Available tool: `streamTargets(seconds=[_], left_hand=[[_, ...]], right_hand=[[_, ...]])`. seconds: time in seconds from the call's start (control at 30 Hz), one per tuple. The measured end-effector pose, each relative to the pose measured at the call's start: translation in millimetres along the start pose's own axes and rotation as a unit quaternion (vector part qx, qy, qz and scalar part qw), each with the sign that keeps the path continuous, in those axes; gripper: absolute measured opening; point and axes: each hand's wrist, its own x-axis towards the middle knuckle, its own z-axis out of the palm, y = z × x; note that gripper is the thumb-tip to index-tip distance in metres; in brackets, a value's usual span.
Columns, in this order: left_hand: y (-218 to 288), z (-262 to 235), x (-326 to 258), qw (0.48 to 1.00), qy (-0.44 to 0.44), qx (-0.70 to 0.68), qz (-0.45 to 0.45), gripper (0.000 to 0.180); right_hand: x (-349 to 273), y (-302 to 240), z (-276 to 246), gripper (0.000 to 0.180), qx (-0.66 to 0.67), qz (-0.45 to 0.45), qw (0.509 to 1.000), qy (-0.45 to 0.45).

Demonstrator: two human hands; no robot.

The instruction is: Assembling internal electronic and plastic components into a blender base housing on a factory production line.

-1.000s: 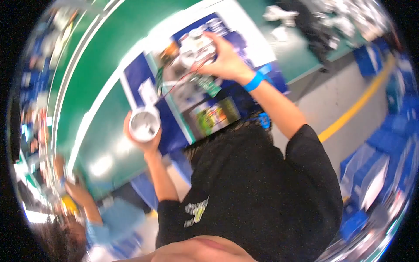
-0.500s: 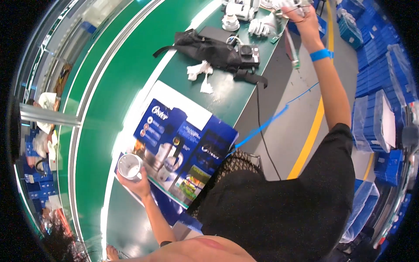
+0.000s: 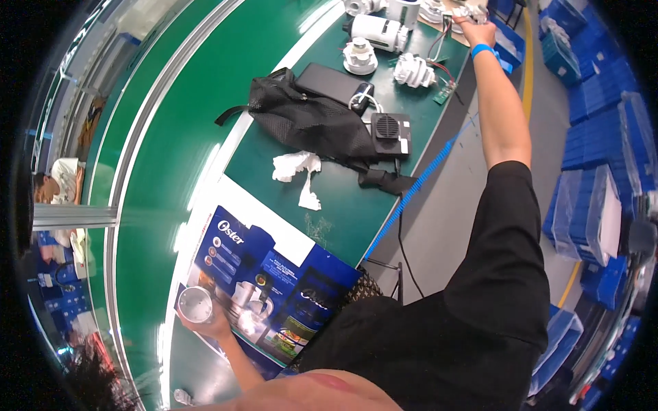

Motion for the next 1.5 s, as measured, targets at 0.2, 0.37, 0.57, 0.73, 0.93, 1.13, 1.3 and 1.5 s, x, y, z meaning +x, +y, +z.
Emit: streamTargets(seconds=[0.2, 0.37, 0.57, 0.73, 0.93, 1.13, 1.3, 1.5], left_hand=[[0.5, -1.0, -3.2, 0.999, -0.008, -0.016, -0.043, 0.090], [6.9, -1.6, -0.1, 0.999, -0.015, -0.009, -0.029, 0.090], [8.3, -6.3, 2.0, 0.998, -0.029, -0.001, -0.061, 0.086], [9.6, -5.0, 5.6, 0.995, -0.044, -0.020, -0.087, 0.089], [0.3, -14.5, 5.7, 0.995, -0.018, -0.071, -0.062, 0.087], [-0.7, -14.2, -2.0, 0.989, -0.026, -0.119, -0.086, 0.086], [1.5, -15.8, 3.4, 0.994, -0.028, -0.102, -0.037, 0.085], [2.0, -17.2, 5.2, 0.975, -0.050, -0.202, -0.072, 0.090]], right_hand=[[-35.5, 3.9, 41.3, 0.105, -0.069, 0.016, 0.993, -0.093], [-44.6, 15.3, 56.8, 0.124, -0.101, 0.011, 0.984, -0.144], [-28.9, 44.6, 33.3, 0.102, -0.028, -0.122, 0.975, -0.186], [-128.7, 9.5, -76.7, 0.021, 0.188, -0.154, 0.951, -0.192], [-370.3, -139.6, -166.3, 0.014, 0.360, -0.512, 0.659, -0.418], [-546.5, -186.0, -143.4, 0.012, 0.447, -0.585, 0.492, -0.464], [-604.1, -166.2, -108.3, 0.005, 0.392, -0.519, 0.572, -0.500], [-606.5, -173.9, -119.9, 0.008, 0.325, -0.528, 0.580, -0.528]])
